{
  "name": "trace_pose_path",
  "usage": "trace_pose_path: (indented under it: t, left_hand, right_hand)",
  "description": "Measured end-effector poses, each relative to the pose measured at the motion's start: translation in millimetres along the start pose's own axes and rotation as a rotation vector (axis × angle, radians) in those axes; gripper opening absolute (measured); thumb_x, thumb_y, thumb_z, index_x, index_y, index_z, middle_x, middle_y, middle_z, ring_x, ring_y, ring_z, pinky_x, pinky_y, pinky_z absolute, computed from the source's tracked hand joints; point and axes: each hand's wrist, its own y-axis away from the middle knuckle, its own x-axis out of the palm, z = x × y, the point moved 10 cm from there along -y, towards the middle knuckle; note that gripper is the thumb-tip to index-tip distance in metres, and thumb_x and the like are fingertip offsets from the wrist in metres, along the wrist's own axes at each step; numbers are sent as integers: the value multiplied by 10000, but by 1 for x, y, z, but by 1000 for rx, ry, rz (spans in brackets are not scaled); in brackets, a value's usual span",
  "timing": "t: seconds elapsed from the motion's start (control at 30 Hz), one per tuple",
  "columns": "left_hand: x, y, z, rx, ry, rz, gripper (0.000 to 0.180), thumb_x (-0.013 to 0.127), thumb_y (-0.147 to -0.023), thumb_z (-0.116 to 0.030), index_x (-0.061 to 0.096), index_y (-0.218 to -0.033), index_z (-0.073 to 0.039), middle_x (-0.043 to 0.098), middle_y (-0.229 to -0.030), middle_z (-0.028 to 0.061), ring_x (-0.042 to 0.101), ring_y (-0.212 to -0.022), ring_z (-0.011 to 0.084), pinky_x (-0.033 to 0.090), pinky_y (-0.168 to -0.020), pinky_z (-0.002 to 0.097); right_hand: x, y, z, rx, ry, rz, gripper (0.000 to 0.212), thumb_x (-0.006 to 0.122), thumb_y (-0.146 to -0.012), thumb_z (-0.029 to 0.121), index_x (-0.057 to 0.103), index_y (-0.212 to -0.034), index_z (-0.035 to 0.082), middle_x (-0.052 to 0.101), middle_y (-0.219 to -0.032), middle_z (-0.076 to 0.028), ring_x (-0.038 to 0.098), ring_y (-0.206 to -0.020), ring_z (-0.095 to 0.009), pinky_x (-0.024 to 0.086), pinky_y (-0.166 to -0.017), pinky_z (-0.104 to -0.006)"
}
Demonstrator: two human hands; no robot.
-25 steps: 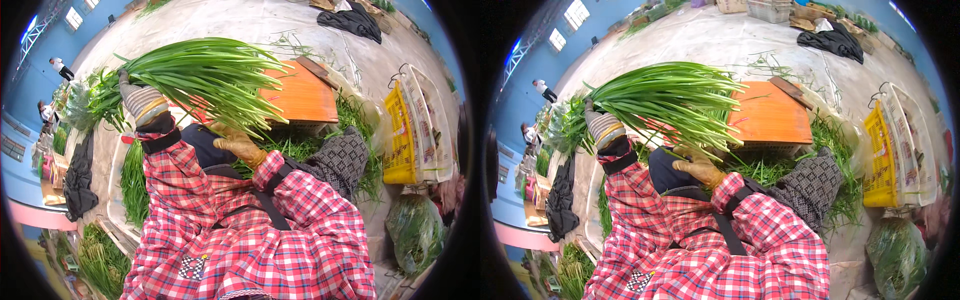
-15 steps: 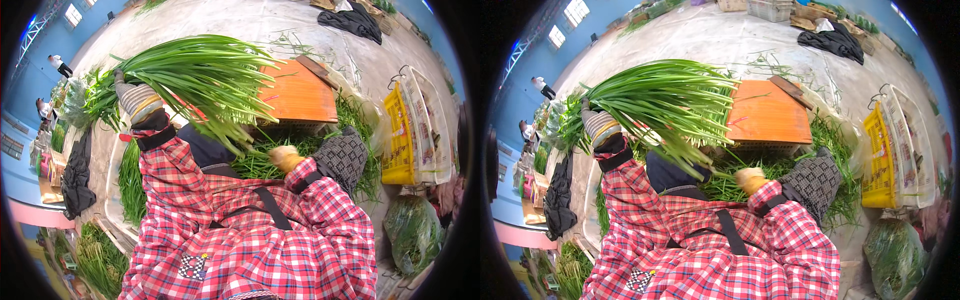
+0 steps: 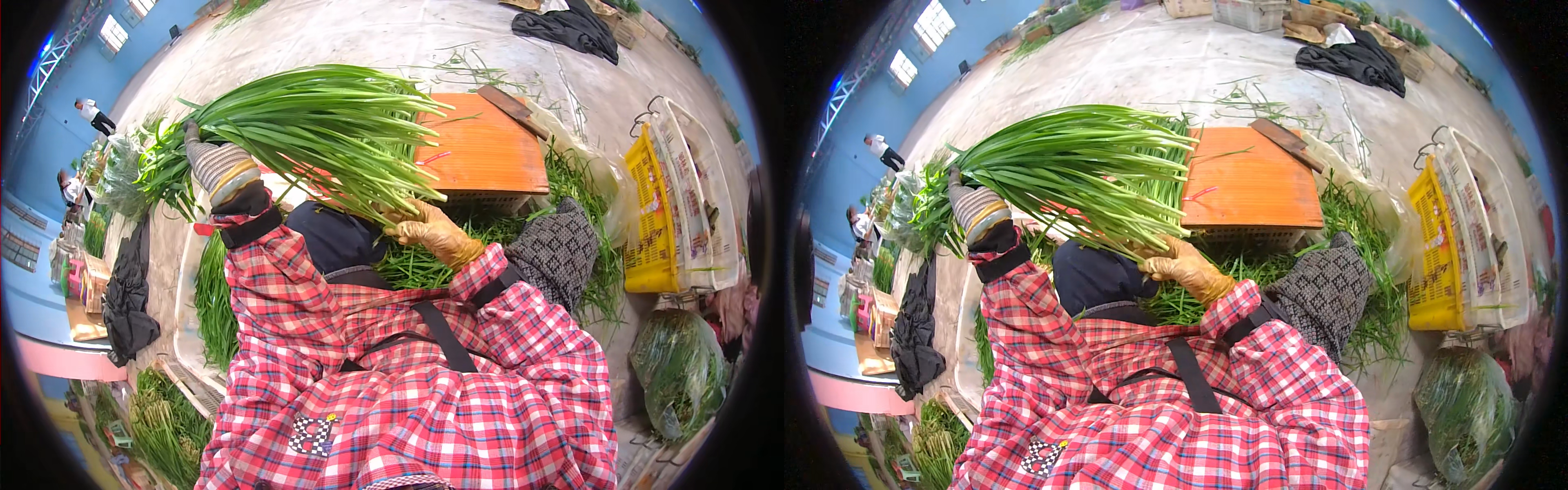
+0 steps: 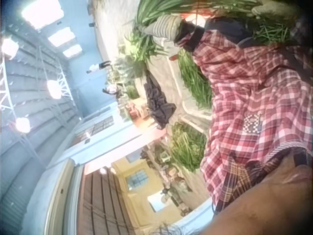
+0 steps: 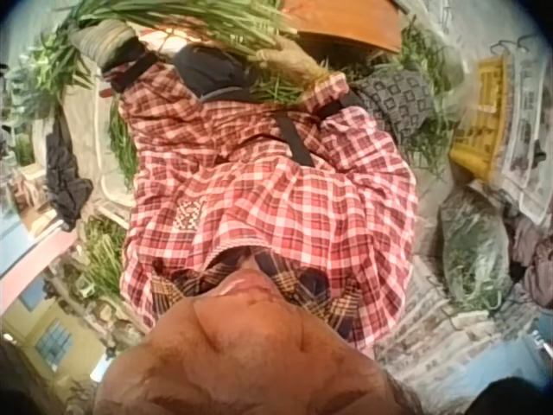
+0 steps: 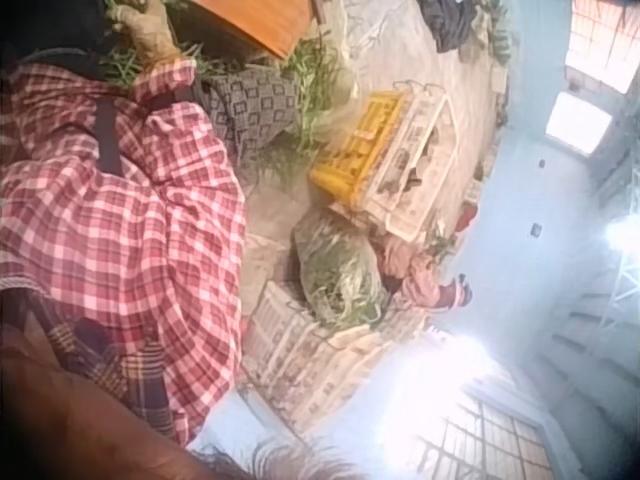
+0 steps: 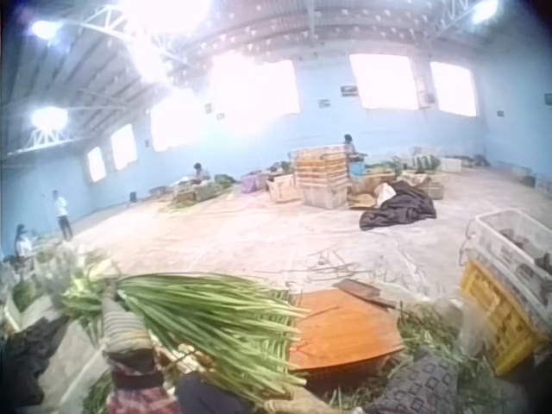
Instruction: Sorting, trimming the ends with a knife, and bundling green chives with rubber bands.
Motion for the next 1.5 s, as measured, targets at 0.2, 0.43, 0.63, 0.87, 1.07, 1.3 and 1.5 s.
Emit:
trace_pose_path:
  t: [0.2,0.43,0.63,0.87,1.07,1.3,1.5]
  left_hand:
    - [-1,5,6,-19,-15,18,369,596,-868,-360,624,-986,-12,663,-988,153,641,-845,306,501,-830,439]
    - [-4,15,17,1,-96,3,388,573,-884,-374,616,-1003,-8,659,-991,156,637,-819,304,507,-813,442]
    - [-11,7,23,-66,-95,-5,397,557,-892,-377,618,-1002,0,656,-1009,161,640,-846,303,509,-821,425]
    - [-29,-12,28,-22,-135,-36,406,518,-915,-368,607,-1041,8,649,-1034,173,620,-932,305,455,-918,444]
    - [-23,-30,-1,69,-137,41,444,470,-931,-387,617,-1035,19,642,-1062,172,618,-929,308,443,-932,430]
    - [2,-2,12,-18,-77,170,299,606,-862,-316,616,-961,-33,657,-945,111,637,-852,258,519,-811,409]
    - [71,83,73,-407,-22,455,314,624,-859,-277,584,-1009,-5,655,-940,141,649,-820,273,544,-792,409]
  right_hand:
    - [-13,-7,-9,-64,-277,-166,374,622,-875,131,539,-1237,87,637,-1103,-29,589,-873,-107,479,-632,-244]
    - [-38,-2,-27,-92,-411,-378,300,595,-879,90,560,-1177,102,643,-1076,-29,602,-874,-137,486,-639,-302]
    - [-35,9,-15,-96,-386,-405,261,601,-870,92,588,-1131,92,652,-1051,-23,604,-897,-128,476,-686,-284]
    - [-47,28,3,-215,-433,-405,195,617,-859,133,612,-1036,52,652,-1005,-32,580,-818,-109,437,-661,-244]
    - [-82,72,-1,-78,89,-526,158,593,-900,227,625,-903,72,609,-828,14,543,-753,-82,422,-630,-232]
    - [-95,80,47,-211,702,-614,534,621,-850,116,443,-1348,46,613,-1095,-96,580,-977,-169,461,-852,-287]
    - [42,63,221,-601,1291,-168,813,651,-809,454,335,-1395,-12,329,-1452,-195,290,-1361,-295,269,-1088,-388]
